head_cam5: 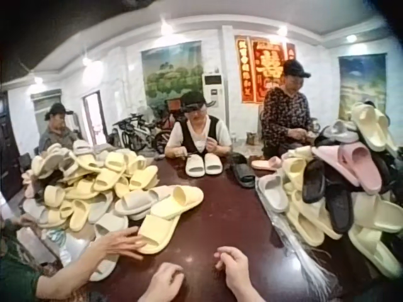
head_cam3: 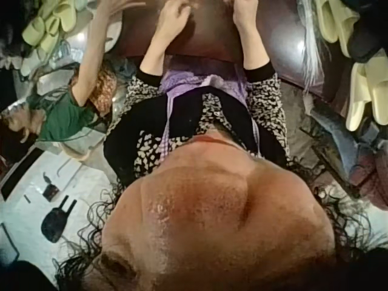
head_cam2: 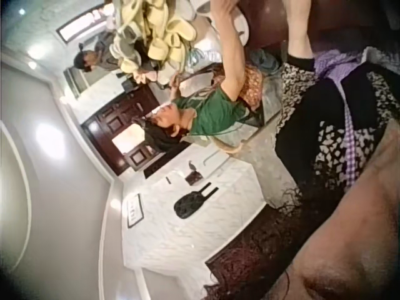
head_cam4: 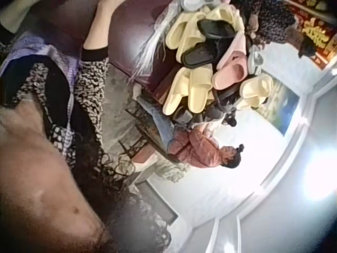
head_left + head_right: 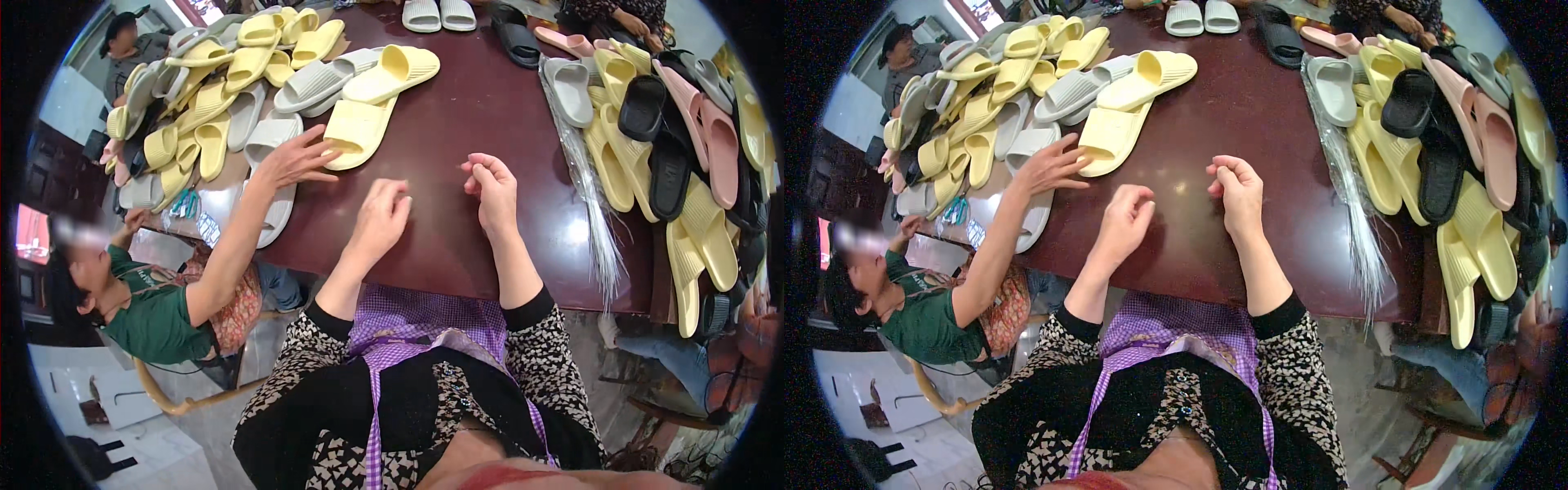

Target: The person pairs slippers together on a table, threads plastic fastener ties through each pair by hand to fasten them, and stacks the tied slippers on the table.

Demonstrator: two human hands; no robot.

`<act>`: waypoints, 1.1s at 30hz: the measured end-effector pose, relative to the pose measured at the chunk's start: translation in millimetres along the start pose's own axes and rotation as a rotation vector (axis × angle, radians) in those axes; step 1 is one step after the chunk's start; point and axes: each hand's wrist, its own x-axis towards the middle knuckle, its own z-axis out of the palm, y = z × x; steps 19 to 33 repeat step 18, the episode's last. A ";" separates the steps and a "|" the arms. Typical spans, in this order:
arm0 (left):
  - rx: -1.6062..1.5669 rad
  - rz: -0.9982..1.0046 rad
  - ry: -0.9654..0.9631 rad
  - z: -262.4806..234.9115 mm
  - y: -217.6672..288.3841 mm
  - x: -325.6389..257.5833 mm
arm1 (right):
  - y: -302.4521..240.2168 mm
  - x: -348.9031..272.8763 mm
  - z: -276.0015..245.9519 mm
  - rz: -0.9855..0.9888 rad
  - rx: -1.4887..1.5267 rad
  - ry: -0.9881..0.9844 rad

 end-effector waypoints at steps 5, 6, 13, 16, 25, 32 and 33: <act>0.268 0.025 0.172 -21.2 -29.2 18.8 | 2.9 5.5 -6.6 0.059 0.131 -0.006; 0.269 0.029 0.167 -25.4 -35.4 23.7 | 2.6 6.1 -6.6 0.077 0.144 -0.012; 0.497 0.235 0.207 -31.1 -52.9 92.9 | 2.2 10.9 -6.3 0.141 0.182 -0.067; 0.627 0.173 0.210 -19.3 -62.3 133.9 | 6.0 15.9 -13.1 0.189 0.136 -0.113; 0.714 0.220 0.159 -13.0 -64.6 155.1 | 6.6 19.4 -16.3 0.202 0.137 -0.120; 0.714 0.220 0.159 -13.0 -64.6 155.1 | 6.6 19.4 -16.3 0.202 0.137 -0.120; 0.714 0.220 0.159 -13.0 -64.6 155.1 | 6.6 19.4 -16.3 0.202 0.137 -0.120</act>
